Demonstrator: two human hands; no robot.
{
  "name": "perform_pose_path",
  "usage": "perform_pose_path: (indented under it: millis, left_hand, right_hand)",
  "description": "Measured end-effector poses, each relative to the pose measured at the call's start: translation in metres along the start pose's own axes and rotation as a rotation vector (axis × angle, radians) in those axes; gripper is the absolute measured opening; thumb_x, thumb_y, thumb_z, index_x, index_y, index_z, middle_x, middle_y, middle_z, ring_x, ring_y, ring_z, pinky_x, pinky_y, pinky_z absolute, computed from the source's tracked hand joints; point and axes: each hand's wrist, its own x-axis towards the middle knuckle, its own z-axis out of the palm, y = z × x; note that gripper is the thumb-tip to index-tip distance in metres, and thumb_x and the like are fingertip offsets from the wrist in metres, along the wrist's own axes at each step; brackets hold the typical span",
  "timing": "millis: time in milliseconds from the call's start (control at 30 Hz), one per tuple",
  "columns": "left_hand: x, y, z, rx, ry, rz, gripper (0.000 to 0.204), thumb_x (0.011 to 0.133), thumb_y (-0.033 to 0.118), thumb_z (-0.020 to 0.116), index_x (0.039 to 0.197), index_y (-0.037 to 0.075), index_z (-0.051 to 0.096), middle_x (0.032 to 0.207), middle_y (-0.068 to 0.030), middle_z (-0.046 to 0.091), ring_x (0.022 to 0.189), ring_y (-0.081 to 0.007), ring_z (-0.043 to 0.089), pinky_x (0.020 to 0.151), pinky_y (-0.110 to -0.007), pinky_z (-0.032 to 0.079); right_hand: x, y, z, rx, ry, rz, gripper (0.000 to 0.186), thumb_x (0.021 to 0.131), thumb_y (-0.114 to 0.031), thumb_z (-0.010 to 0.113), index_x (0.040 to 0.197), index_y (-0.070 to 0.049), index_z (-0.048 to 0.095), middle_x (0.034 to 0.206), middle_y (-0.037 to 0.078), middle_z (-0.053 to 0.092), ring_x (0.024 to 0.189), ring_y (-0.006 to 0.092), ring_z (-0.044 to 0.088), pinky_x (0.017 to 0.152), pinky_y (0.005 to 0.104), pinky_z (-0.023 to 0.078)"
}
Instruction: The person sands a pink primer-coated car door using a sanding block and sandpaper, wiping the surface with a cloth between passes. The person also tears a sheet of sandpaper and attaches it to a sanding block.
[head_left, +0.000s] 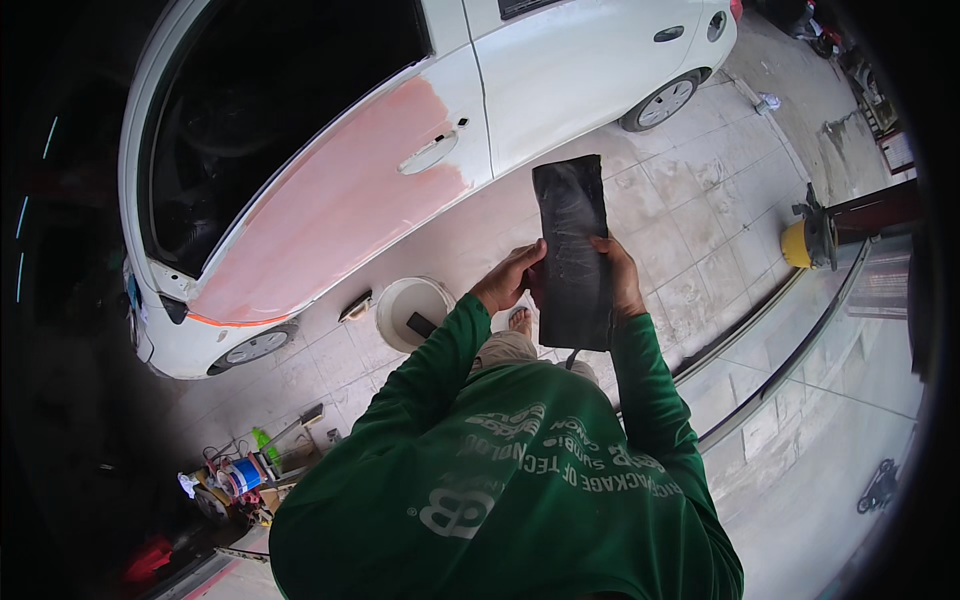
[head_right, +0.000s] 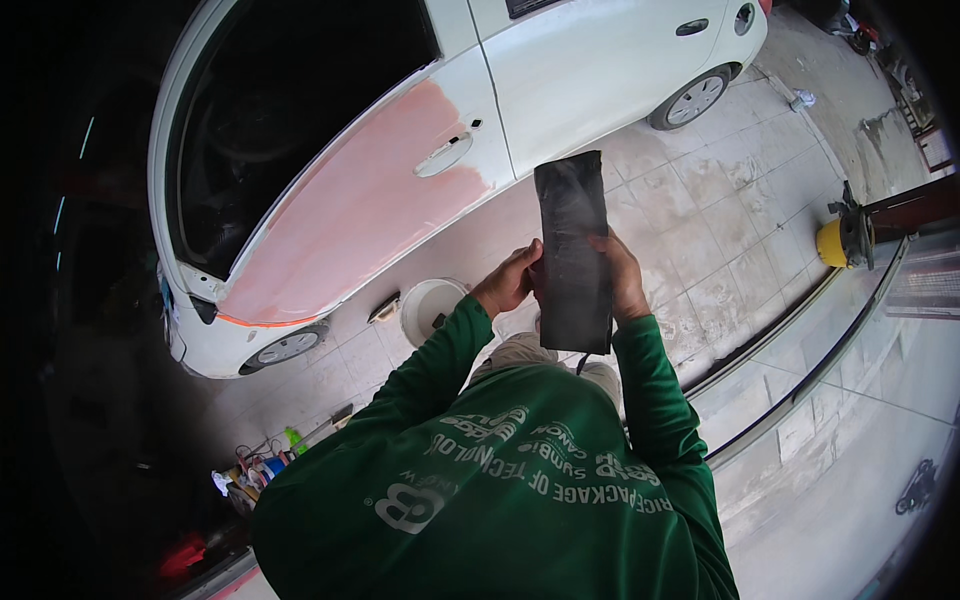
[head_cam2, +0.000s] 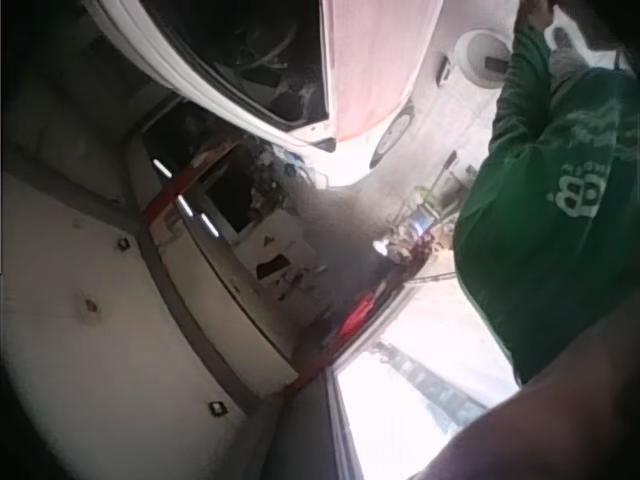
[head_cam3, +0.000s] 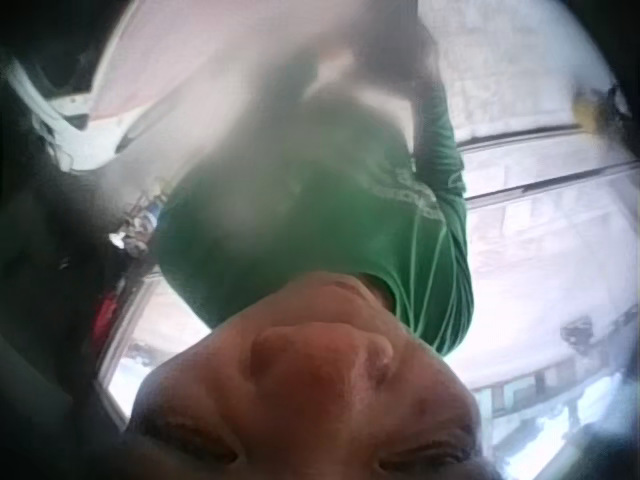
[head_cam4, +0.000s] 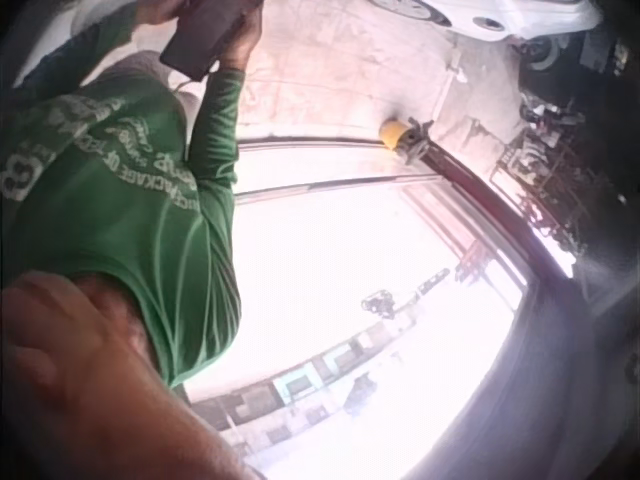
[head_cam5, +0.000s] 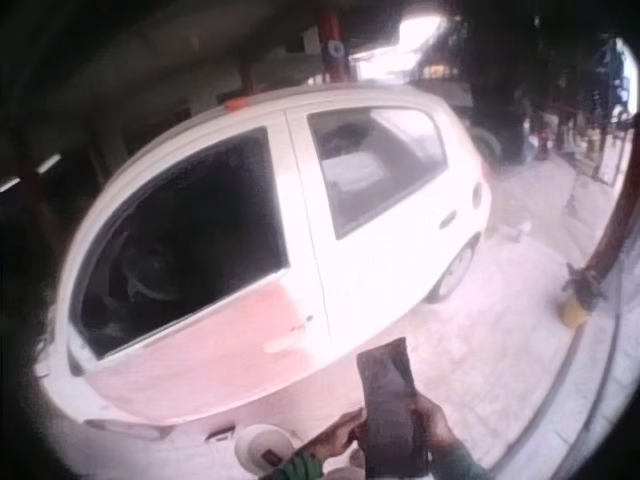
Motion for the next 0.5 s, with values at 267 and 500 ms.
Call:
perform_pose_path:
  millis: [267,500]
  left_hand:
    - [0.044,0.031,0.019,-0.124,0.22,0.12,0.05,0.093,0.023,0.083,0.135,0.001,0.064,0.111,-0.0032,0.072,0.098,-0.0145,0.071,0.086,-0.03,0.059]
    - [0.076,0.044,0.043,-0.119,0.367,0.272,0.044,0.096,0.015,0.079,0.135,-0.001,0.065,0.12,-0.0063,0.072,0.107,-0.0158,0.07,0.097,-0.033,0.056]
  right_hand:
    - [0.083,-0.065,0.007,-0.219,-0.356,0.04,0.062,0.107,-0.04,0.053,0.153,0.003,0.052,0.137,0.014,0.066,0.121,0.0242,0.065,0.106,0.035,0.051]
    - [0.166,-0.036,-0.05,0.136,-0.634,0.541,0.066,0.113,-0.049,0.042,0.156,0.001,0.046,0.149,0.017,0.061,0.134,0.0288,0.061,0.115,0.0409,0.048]
